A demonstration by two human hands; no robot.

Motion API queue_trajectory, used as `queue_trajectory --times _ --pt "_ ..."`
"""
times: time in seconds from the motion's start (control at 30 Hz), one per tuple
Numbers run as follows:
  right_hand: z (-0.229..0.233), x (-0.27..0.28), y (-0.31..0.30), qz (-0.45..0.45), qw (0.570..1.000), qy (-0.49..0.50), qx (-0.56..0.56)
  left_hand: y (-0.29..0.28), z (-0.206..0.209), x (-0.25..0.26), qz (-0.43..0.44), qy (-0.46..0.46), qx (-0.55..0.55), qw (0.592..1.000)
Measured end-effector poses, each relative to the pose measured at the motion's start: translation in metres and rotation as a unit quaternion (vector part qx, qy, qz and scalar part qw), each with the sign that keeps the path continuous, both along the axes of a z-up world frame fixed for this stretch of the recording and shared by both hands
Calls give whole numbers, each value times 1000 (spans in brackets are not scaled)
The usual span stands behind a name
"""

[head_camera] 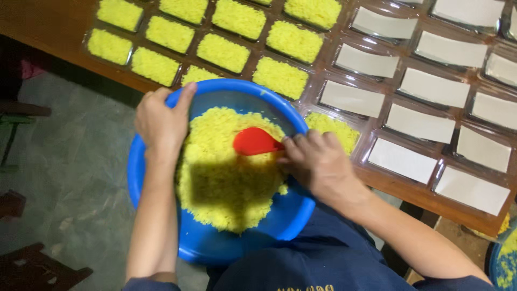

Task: The person scoops yellow crumbly food from a blue bowl using a red scoop and distributes it into clear plastic trays arranged on a wooden table. The person repeatedly fills each tray compartment and levels the contents.

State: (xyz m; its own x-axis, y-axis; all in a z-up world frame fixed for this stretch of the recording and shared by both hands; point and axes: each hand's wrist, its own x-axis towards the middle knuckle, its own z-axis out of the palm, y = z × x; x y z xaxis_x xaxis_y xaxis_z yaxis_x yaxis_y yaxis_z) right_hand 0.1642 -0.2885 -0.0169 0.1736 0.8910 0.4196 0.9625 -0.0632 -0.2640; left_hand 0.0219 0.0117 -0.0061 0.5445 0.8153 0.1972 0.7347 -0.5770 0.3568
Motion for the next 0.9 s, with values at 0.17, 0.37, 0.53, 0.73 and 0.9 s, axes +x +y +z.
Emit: queue_trajectory --times 0.17,0.37,0.53,0.73,0.9 --pt "27 -6 15 -3 987 3 -160 -11 9 16 -35 -32 17 999" --pt "47 7 -7 -98 905 -8 -413 -16 9 24 -39 0 16 999" --pt "38 -11 9 -93 901 -5 -424 -17 8 34 -77 -32 45 996" --pt "24 -15 0 -145 885 206 -391 -20 8 39 -83 -30 41 995" --pt "24 13 -26 -168 843 434 -270 -18 9 38 -86 -33 40 995"
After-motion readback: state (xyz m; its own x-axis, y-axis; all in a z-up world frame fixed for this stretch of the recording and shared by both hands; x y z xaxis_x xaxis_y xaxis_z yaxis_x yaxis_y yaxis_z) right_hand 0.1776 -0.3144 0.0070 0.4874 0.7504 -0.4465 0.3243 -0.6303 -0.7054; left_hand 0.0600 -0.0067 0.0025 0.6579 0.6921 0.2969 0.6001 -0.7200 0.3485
